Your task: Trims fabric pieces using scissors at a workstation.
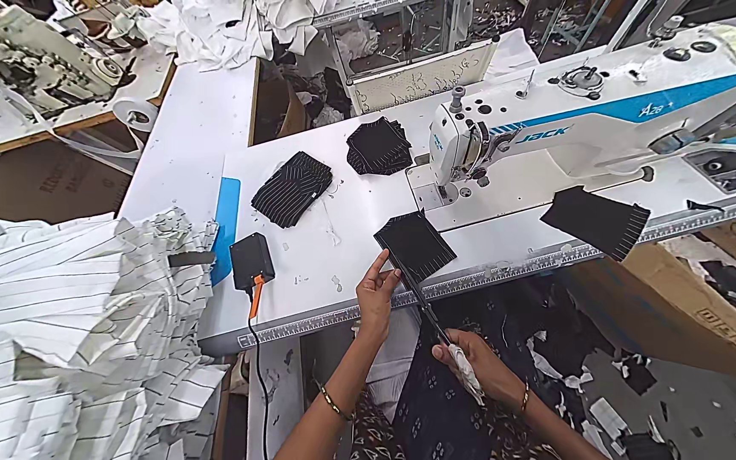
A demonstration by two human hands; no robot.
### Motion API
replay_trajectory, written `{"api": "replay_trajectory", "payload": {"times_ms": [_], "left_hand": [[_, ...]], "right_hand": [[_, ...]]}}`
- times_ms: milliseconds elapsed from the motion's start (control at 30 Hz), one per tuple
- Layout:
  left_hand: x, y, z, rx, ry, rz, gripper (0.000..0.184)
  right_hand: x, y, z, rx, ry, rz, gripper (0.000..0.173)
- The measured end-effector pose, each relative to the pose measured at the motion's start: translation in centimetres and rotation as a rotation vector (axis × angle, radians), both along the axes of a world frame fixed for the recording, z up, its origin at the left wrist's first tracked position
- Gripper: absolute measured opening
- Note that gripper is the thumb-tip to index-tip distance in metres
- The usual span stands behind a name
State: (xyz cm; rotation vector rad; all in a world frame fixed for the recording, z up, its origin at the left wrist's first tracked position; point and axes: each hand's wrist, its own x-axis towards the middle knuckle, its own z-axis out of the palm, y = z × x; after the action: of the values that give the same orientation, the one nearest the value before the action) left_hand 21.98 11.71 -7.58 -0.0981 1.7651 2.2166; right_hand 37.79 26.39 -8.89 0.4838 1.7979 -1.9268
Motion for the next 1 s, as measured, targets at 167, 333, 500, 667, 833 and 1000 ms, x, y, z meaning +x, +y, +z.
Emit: {"api": "replay_trajectory", "payload": {"times_ms": [167, 333, 500, 667, 833, 1000], "left_hand": [[-0.2, -0.6, -0.4, -0.027, 0.066, -0.08, 0.057], [-0.7, -0.8, -0.4, -0.037, 0.095, -0.162, 0.067], [-1.8, -1.4, 0.2, -0.116, 0.113, -0.358, 0.086], [-2.5, -1.6, 0.5, -0.189, 0.11, -0.433, 0.096], [-2.6, -1.7, 0.5, -0.217, 0.109, -0.492, 0.1], [-2.4, -1.8, 0.6, -0.283, 0.137, -0.56, 0.103]], "right_hand": [[-0.6, 0.3, 0.3, 0.077, 0.005, 0.044, 0.039], [-0.4, 0.3, 0.0, 0.035, 0.019, 0.007, 0.038], [-1.5, 0.4, 1.0, -0.081, -0.046, 0.008, 0.037], [-1.7, 0.0, 0.9, -0.083, -0.031, -0.023, 0.032], [-2.0, -0.3, 1.1, -0.108, -0.053, -0.048, 0.034], [-3.1, 0.0, 1.0, 0.001, -0.03, -0.003, 0.036]]}}
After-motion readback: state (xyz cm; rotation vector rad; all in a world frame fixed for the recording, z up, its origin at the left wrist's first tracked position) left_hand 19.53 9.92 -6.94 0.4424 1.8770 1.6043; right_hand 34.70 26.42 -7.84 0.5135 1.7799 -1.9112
